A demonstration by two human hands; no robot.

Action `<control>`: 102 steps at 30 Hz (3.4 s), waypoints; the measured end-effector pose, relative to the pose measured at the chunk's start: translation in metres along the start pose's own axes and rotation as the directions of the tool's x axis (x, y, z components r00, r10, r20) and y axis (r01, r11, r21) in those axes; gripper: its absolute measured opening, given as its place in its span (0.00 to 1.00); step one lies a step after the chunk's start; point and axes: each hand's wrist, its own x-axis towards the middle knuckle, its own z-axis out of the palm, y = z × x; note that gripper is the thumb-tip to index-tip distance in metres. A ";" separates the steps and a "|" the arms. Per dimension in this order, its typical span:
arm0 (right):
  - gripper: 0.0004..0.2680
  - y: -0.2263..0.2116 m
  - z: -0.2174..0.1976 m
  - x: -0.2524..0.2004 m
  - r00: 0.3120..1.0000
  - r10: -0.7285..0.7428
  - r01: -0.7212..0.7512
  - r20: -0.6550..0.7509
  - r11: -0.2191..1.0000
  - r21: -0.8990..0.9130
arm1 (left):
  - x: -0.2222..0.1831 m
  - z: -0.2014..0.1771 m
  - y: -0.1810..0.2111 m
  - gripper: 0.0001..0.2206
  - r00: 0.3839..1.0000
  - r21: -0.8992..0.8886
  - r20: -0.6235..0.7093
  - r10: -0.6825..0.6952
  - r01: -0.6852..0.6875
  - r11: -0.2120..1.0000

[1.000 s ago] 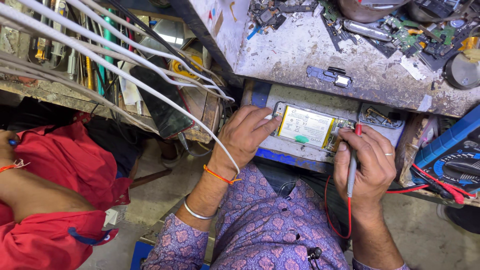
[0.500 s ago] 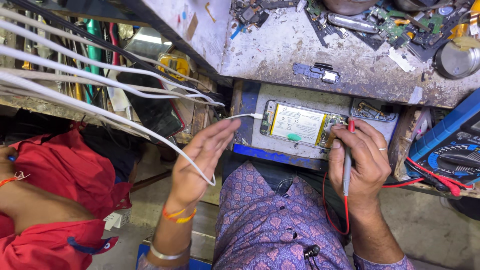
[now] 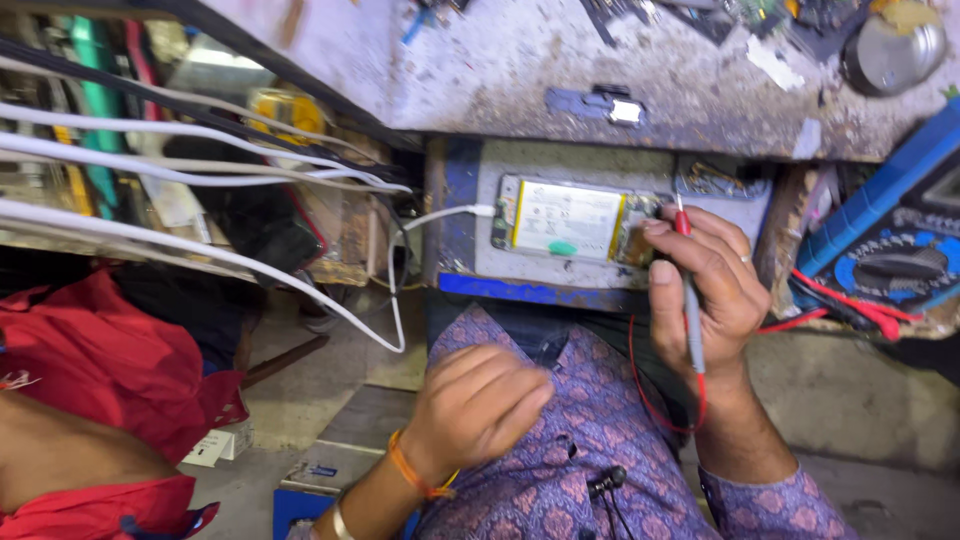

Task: The person tests the internal components of a mobile phone using a multimeter and subsequently applies heat to the device using a soldering iron.

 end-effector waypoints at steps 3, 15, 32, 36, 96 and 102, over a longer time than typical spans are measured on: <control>0.12 0.008 -0.005 -0.008 0.999 0.016 -0.008 -0.040 0.980 0.200 | 0.002 0.059 -0.038 0.07 0.938 -0.013 0.311 -0.152 0.164 0.986; 0.18 0.012 -0.010 -0.005 0.996 -0.070 0.060 0.047 0.982 0.180 | 0.025 0.174 -0.088 0.14 0.856 -0.132 0.483 -0.185 0.280 0.951; 0.11 -0.011 -0.019 -0.064 0.823 -0.370 0.132 0.431 0.862 0.489 | -0.009 0.210 -0.130 0.16 0.909 -0.182 0.253 -0.331 0.380 0.907; 0.09 -0.013 -0.022 -0.081 0.844 -0.229 -0.021 0.485 0.890 0.456 | 0.005 0.188 -0.111 0.12 0.966 -0.103 -0.002 -0.259 0.258 0.961; 0.21 0.057 -0.082 -0.091 0.998 0.064 -0.056 0.021 0.608 0.792 | 0.039 0.006 -0.019 0.09 0.873 -0.353 -0.488 0.014 -0.212 0.911; 0.19 -0.009 -0.030 -0.042 0.946 0.245 -0.324 0.213 0.722 0.612 | 0.065 0.013 -0.055 0.09 0.851 -0.319 -0.505 -0.148 -0.024 0.948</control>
